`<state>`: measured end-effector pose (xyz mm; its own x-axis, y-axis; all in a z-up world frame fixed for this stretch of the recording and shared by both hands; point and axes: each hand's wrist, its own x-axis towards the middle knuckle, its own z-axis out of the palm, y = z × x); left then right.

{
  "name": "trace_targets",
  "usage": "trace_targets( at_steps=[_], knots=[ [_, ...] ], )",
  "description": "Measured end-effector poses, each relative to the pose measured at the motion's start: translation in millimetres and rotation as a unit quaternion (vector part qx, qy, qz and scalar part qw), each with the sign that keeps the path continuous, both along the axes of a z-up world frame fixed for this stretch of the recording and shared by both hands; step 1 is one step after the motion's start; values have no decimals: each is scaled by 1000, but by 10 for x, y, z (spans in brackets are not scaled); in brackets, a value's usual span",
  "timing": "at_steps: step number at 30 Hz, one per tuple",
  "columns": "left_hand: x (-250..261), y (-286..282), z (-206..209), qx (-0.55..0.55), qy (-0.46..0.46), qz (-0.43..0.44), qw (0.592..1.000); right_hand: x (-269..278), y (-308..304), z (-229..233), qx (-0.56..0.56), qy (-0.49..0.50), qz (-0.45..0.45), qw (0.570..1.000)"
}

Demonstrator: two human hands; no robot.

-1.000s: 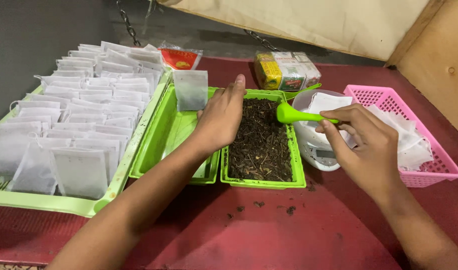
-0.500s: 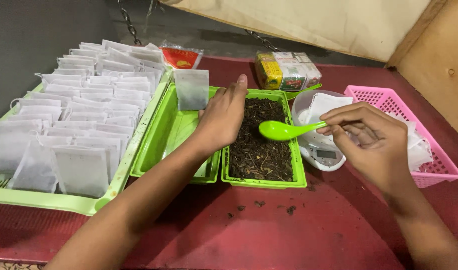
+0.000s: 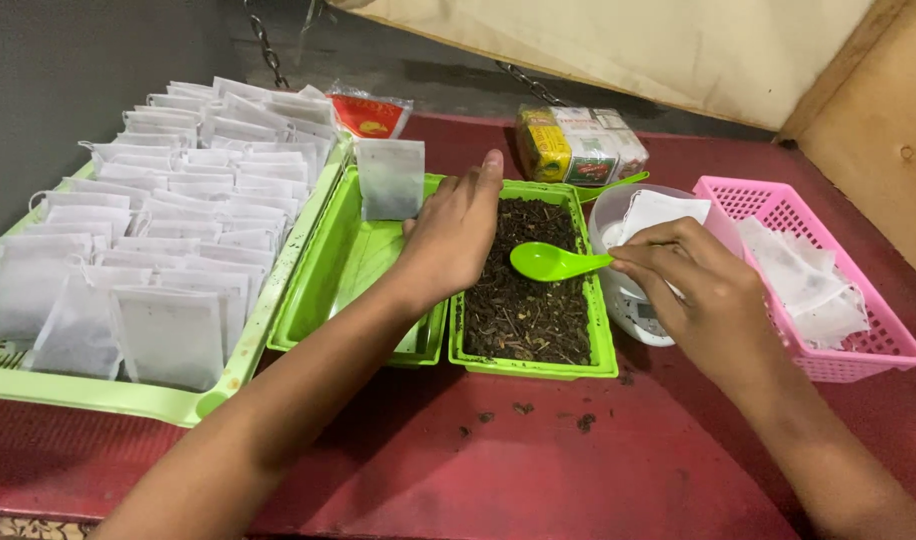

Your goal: Filling tea bags with loose tea leaves using a spoon and weighing them on a scale

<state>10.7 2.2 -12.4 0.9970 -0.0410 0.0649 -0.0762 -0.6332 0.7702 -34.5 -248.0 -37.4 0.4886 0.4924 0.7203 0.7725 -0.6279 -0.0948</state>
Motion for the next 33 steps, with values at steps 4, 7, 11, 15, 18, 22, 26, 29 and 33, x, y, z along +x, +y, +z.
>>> trace_targets(
  at_steps=[4,7,11,15,18,22,26,29,33],
  knots=[
    [-113,-11,109,-12,24,3,1000,136,-6,-60,-30,-49,-1,998],
    [-84,-9,75,-14,20,11,1000,216,12,-85,-61,-111,-8,992],
    [35,8,-55,22,-7,-11,1000,149,32,-36,-46,-111,3,993],
    [-72,-3,55,-4,9,-3,1000,-38,155,83,61,-87,29,994],
    [-95,-4,81,-9,14,-2,1000,-51,134,31,37,-53,31,997],
    [71,32,-161,-5,11,-8,1000,-11,144,20,14,-42,43,998],
    [59,41,-160,126,-135,-58,981,37,71,-15,-45,-88,1,995],
    [-127,-1,97,-3,12,-12,1000,-1,44,-34,-50,-128,-10,990],
    [-132,-5,102,-14,14,-8,1000,-139,136,48,-56,-147,14,987]
  ],
)
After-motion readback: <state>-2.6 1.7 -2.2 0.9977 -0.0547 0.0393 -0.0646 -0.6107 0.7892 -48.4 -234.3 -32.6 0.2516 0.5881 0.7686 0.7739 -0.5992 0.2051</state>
